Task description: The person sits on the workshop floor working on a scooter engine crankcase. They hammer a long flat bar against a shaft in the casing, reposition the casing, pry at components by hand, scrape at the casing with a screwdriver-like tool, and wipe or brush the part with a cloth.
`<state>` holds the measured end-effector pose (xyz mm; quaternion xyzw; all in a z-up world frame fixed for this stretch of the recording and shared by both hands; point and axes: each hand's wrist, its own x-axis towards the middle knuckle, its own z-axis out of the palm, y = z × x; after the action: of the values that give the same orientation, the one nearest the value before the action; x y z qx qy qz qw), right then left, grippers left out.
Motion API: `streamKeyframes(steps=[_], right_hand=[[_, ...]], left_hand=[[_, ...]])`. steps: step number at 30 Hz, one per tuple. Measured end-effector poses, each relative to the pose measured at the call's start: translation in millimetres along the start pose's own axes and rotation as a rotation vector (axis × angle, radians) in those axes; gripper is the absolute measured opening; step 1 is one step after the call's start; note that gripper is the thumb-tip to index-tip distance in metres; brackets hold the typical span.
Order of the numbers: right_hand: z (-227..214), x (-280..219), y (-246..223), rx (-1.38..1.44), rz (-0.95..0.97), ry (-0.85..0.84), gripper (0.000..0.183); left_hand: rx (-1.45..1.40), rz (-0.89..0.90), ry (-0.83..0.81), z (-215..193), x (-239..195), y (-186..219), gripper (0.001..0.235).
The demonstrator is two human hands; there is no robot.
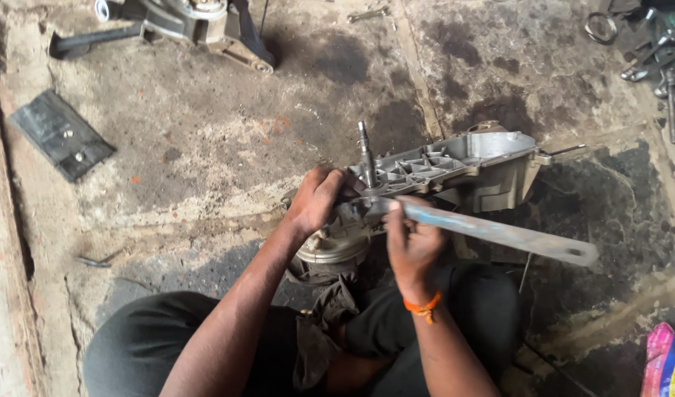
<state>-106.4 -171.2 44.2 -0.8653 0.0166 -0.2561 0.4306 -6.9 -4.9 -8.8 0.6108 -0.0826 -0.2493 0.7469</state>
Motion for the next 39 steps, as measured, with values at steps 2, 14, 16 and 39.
streamKeyframes(steps=[2, 14, 16, 39], right_hand=[[-9, 9, 9, 0.09, 0.054, 0.057, 0.01], [-24, 27, 26, 0.324, 0.191, 0.145, 0.013], [-24, 27, 24, 0.312, 0.209, 0.18, 0.013], [-68, 50, 52, 0.083, 0.152, 0.152, 0.016]], left_hand=[[-0.004, 0.019, -0.005, -1, 1, -1, 0.055], [-0.081, -0.044, -0.02, 2, 4, 3, 0.051], [-0.035, -0.051, -0.006, 2, 1, 9, 0.052], [0.016, -0.008, 0.015, 9, 3, 13, 0.055]])
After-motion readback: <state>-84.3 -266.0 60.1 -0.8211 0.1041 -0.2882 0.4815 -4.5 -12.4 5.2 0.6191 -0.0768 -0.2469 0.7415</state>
